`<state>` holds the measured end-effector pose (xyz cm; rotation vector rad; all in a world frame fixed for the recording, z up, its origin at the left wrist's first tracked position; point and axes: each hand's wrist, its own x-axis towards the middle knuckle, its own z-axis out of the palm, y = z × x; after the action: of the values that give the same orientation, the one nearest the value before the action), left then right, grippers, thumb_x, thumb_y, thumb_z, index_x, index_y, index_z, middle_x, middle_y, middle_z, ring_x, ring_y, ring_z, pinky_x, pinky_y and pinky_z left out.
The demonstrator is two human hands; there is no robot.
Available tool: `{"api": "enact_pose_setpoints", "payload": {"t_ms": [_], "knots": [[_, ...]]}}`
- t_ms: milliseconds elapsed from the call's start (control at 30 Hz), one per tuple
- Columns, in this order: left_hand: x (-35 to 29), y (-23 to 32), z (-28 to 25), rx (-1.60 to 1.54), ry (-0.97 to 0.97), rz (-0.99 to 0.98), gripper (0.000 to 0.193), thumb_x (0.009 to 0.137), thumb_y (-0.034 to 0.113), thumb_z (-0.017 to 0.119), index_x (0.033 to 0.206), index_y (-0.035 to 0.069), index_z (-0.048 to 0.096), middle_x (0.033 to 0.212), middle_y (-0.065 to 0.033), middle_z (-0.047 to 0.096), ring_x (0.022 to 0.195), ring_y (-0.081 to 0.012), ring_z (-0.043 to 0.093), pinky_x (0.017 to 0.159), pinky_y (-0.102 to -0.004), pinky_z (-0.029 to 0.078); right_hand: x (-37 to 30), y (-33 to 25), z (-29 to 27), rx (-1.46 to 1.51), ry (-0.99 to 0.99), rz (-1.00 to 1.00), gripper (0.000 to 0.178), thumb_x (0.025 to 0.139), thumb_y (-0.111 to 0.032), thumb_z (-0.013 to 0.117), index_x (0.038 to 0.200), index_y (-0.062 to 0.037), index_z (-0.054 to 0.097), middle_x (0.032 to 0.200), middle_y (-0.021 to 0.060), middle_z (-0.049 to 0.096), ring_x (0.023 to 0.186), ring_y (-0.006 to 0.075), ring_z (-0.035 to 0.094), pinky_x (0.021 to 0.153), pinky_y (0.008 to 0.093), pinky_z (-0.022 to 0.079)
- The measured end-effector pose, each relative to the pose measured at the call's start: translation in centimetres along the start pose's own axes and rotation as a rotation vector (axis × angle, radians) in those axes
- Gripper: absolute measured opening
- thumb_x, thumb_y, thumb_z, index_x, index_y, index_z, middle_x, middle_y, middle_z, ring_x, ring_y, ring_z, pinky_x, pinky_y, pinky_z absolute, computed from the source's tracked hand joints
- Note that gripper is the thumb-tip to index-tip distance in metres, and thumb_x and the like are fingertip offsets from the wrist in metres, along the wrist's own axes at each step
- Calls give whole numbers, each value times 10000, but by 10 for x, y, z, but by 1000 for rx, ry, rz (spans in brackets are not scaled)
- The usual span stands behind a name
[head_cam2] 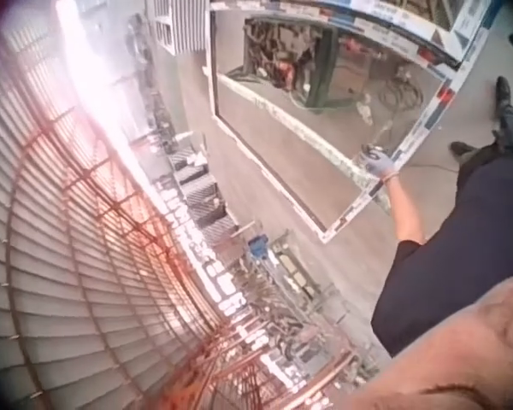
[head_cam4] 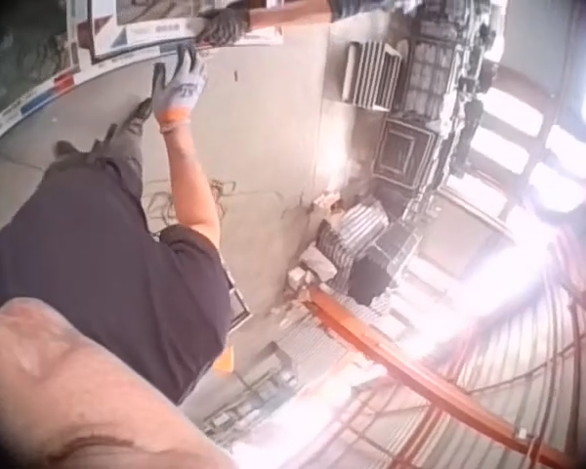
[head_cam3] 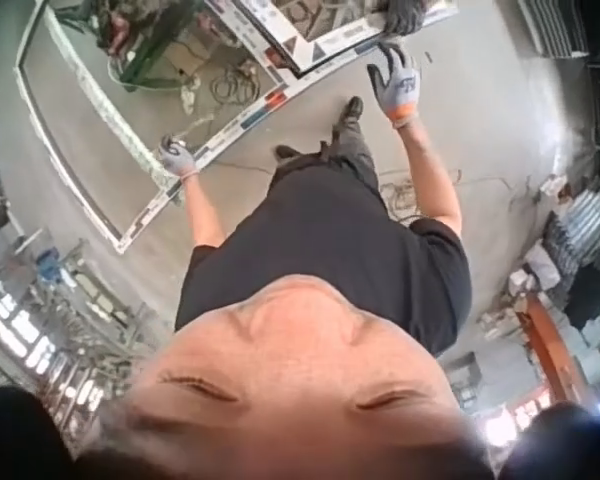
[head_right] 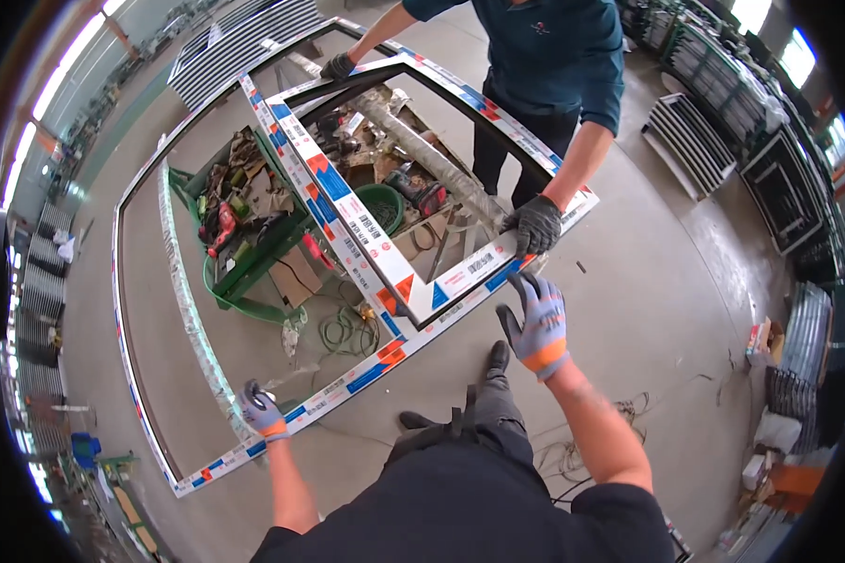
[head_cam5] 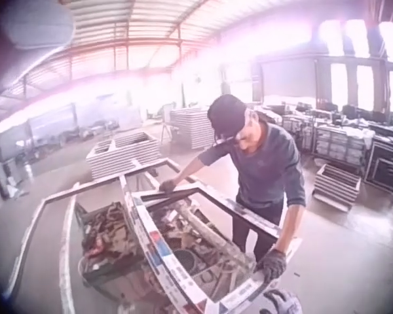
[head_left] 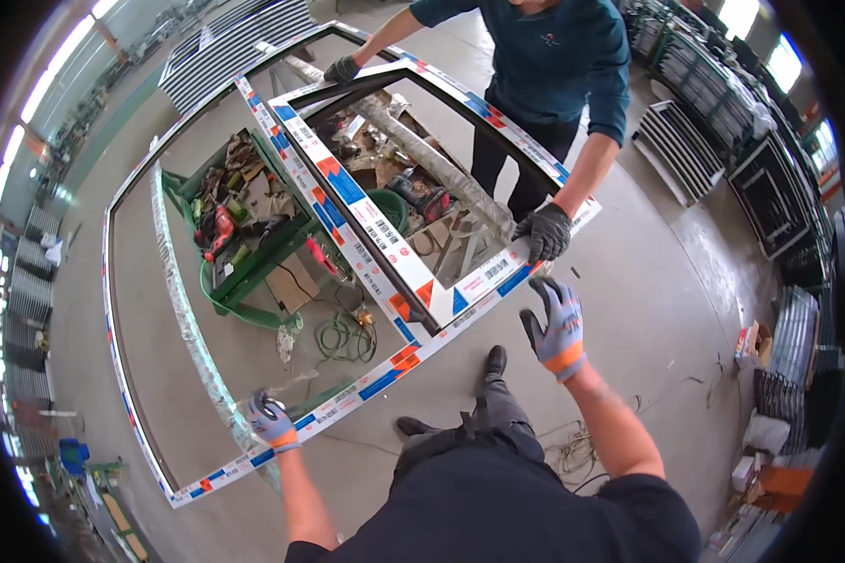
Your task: Assembling a large metal frame by applying sealant and using an electric drill.
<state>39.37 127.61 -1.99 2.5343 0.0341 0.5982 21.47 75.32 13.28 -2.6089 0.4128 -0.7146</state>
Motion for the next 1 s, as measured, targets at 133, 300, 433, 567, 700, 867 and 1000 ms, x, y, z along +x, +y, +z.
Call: {"api": "enact_pose_setpoints", "payload": {"t_ms": [133,300,433,567,700,867,1000], "knots": [[29,117,-23,0,141,171,230,922,113,531,1095,-19,606,1022,-155,662,932,-272,640,874,-389,489,-27,58,-10,90,-37,129,459,787,-30,661,1223,7,526,1170,203,563,1081,389,527,947,447,419],[70,321,-28,-379,448,142,214,955,89,493,1083,-51,594,993,-149,648,857,-219,634,781,-346,531,-40,130,-15,157,-161,164,411,805,2,636,1205,7,542,1161,197,568,1072,372,542,939,432,433],[103,429,-22,-475,394,344,204,931,50,512,1099,-47,574,1002,-149,634,849,-227,636,739,-359,561,-33,178,-19,191,-168,280,359,837,9,612,1191,15,552,1152,183,573,1045,333,559,915,398,456],[142,495,9,-470,327,629,231,915,36,536,1145,22,556,1042,-163,630,870,-285,652,759,-355,562,-17,213,-21,192,-136,398,359,837,-13,621,1188,25,558,1152,185,570,1052,336,556,920,397,456],[179,552,36,-927,178,497,187,962,73,497,1043,-46,616,922,-112,677,801,-177,655,754,-301,533,-9,225,-30,245,-12,473,362,851,-5,608,1207,36,550,1154,174,565,1037,297,562,917,377,460],[212,557,104,-1030,47,484,159,966,76,522,1013,-20,640,887,-91,675,790,-146,641,735,-276,507,13,221,-55,129,129,445,330,909,-62,562,1217,53,541,1188,183,567,1035,296,563,907,392,455],[210,535,164,-1841,-335,-273,213,956,195,578,967,-4,653,782,-77,652,612,-165,604,574,-306,499,61,180,-65,132,117,343,378,889,-78,578,1235,67,532,1200,189,567,1057,286,572,940,382,456]]}}
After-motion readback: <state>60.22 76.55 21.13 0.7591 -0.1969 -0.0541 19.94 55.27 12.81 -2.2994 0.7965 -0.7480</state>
